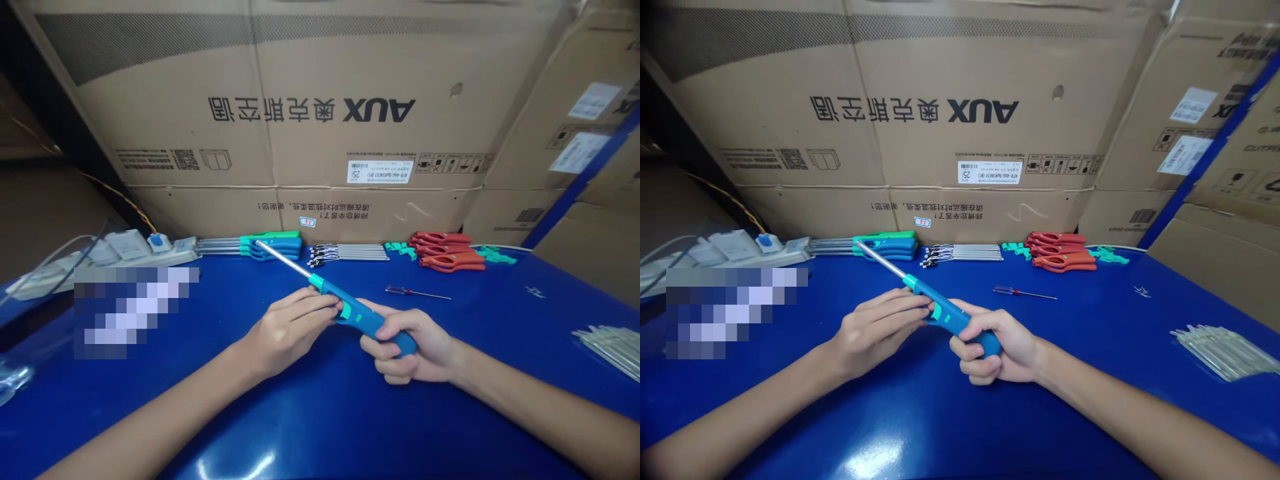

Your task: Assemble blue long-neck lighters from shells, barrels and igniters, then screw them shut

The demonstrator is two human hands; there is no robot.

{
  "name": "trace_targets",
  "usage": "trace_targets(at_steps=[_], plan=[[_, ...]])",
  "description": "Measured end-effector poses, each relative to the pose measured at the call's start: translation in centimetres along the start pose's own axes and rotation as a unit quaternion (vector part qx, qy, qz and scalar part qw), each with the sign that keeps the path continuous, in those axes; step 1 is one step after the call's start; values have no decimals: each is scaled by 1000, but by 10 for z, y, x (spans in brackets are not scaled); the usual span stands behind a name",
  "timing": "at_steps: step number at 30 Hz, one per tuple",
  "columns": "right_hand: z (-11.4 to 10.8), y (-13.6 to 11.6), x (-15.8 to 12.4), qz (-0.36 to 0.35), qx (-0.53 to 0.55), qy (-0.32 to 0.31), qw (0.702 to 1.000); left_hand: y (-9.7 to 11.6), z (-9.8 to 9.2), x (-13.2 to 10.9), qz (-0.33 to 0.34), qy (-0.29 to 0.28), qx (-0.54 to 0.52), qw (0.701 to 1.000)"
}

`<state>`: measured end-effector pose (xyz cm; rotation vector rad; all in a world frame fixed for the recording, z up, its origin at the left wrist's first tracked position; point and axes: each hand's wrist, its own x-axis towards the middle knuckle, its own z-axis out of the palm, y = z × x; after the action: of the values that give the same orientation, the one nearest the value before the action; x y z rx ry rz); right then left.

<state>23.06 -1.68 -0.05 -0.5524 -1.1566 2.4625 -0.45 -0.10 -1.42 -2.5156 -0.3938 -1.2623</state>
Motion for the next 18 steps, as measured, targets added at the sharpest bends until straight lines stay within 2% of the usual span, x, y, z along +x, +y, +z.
trace_targets(at_steps=[2, 8, 18], plan=[[-1, 1, 0, 4, -1, -4, 1000, 0, 1, -2, -9, 3, -14, 1000], [0, 6, 9, -40, -10, 54, 998, -6, 0, -3, 14, -69, 36, 997], [6, 14, 12, -36, -36, 127, 991, -8, 9, -7, 32, -72, 58, 995]])
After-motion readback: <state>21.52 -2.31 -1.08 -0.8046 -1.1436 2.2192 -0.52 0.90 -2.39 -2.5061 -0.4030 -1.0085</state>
